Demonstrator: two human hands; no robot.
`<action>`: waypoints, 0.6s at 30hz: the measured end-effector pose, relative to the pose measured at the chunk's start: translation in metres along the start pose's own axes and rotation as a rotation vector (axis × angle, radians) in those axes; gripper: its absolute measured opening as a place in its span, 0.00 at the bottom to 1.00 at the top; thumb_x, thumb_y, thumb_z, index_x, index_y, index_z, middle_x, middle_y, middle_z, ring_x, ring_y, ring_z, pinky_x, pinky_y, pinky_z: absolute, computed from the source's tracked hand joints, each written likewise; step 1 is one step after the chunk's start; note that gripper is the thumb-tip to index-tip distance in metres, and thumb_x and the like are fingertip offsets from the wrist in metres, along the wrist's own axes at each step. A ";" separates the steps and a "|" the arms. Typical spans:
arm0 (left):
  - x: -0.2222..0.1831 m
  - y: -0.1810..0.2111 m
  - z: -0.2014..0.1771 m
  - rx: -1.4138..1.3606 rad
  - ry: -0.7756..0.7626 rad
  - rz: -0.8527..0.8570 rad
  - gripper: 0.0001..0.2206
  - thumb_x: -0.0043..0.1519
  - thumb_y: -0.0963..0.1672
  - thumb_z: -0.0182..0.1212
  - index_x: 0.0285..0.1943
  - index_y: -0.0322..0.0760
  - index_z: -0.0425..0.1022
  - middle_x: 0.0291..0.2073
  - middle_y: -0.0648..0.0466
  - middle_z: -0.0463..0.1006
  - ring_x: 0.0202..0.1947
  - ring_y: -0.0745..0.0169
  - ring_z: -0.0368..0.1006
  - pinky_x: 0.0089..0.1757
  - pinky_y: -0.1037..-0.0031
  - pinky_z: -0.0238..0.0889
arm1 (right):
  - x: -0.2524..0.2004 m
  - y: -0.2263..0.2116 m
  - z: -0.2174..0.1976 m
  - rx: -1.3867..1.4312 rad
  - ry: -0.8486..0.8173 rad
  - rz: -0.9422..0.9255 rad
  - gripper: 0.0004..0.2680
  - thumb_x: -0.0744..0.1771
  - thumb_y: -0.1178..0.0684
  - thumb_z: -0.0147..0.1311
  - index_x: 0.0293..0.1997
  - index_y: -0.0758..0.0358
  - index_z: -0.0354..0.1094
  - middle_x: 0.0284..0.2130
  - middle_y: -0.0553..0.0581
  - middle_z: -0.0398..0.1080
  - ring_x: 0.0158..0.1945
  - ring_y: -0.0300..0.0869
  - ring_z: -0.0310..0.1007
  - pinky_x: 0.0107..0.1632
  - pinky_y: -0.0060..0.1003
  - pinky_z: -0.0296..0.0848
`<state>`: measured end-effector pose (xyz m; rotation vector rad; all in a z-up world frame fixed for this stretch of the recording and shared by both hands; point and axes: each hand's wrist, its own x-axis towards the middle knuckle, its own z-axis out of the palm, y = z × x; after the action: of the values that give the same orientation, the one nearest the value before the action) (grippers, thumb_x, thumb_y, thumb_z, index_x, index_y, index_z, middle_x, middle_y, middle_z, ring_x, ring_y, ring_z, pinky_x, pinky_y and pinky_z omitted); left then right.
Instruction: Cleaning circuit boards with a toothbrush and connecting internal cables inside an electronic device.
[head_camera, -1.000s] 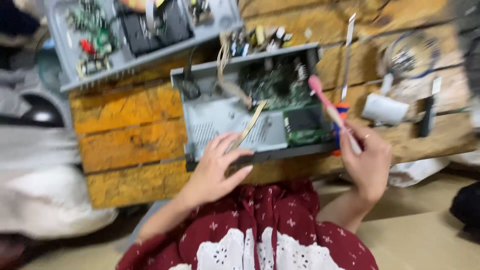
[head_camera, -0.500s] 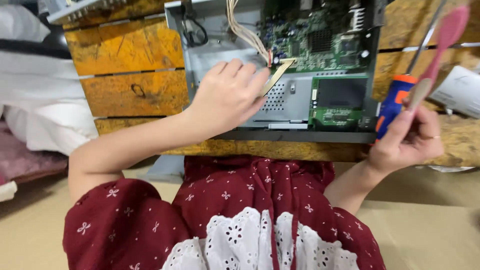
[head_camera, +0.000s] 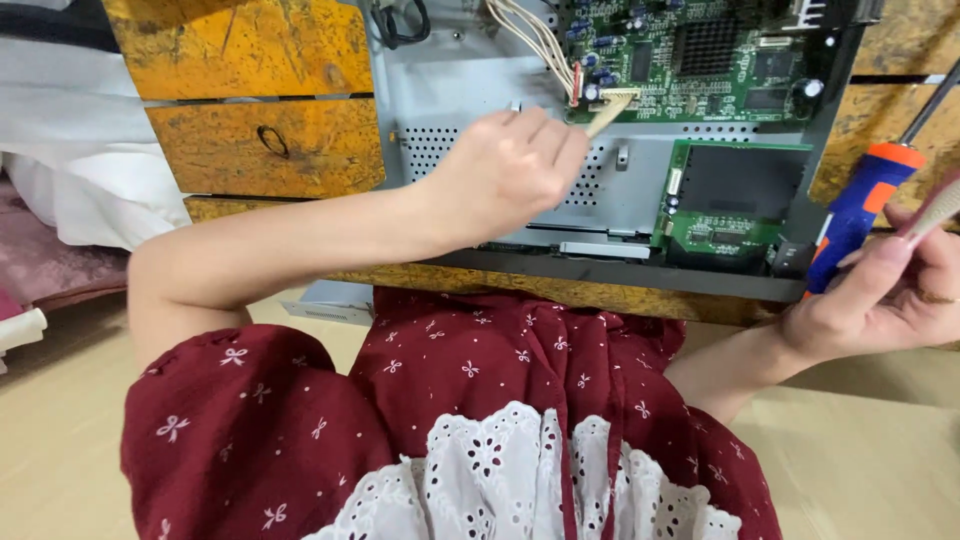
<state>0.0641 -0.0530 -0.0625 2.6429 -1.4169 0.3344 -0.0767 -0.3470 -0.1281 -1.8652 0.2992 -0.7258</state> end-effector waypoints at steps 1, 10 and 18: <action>-0.001 0.000 -0.001 -0.003 -0.003 -0.001 0.03 0.58 0.40 0.62 0.33 0.35 0.72 0.25 0.54 0.77 0.22 0.69 0.68 0.24 0.79 0.64 | 0.000 -0.002 0.002 -0.002 -0.002 0.003 0.08 0.74 0.62 0.42 0.52 0.82 0.66 0.29 0.63 0.61 0.27 0.40 0.51 0.36 0.33 0.53; 0.002 -0.041 -0.046 -0.116 -0.001 0.080 0.10 0.70 0.49 0.63 0.39 0.44 0.73 0.32 0.61 0.68 0.32 0.68 0.62 0.33 0.78 0.59 | -0.001 0.006 0.002 -0.005 -0.010 -0.008 0.10 0.74 0.61 0.39 0.51 0.84 0.66 0.21 0.61 0.56 0.25 0.42 0.51 0.48 0.36 0.64; 0.022 -0.070 -0.054 0.178 -0.010 0.194 0.07 0.66 0.45 0.61 0.48 0.43 0.70 0.48 0.56 0.72 0.52 0.64 0.65 0.56 0.77 0.56 | -0.003 0.020 -0.007 0.040 0.010 0.058 0.12 0.75 0.59 0.40 0.53 0.85 0.67 0.23 0.60 0.55 0.27 0.41 0.51 0.39 0.34 0.57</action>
<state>0.1268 -0.0209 -0.0052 2.6489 -1.7271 0.4898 -0.0802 -0.3587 -0.1456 -1.8087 0.3412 -0.6967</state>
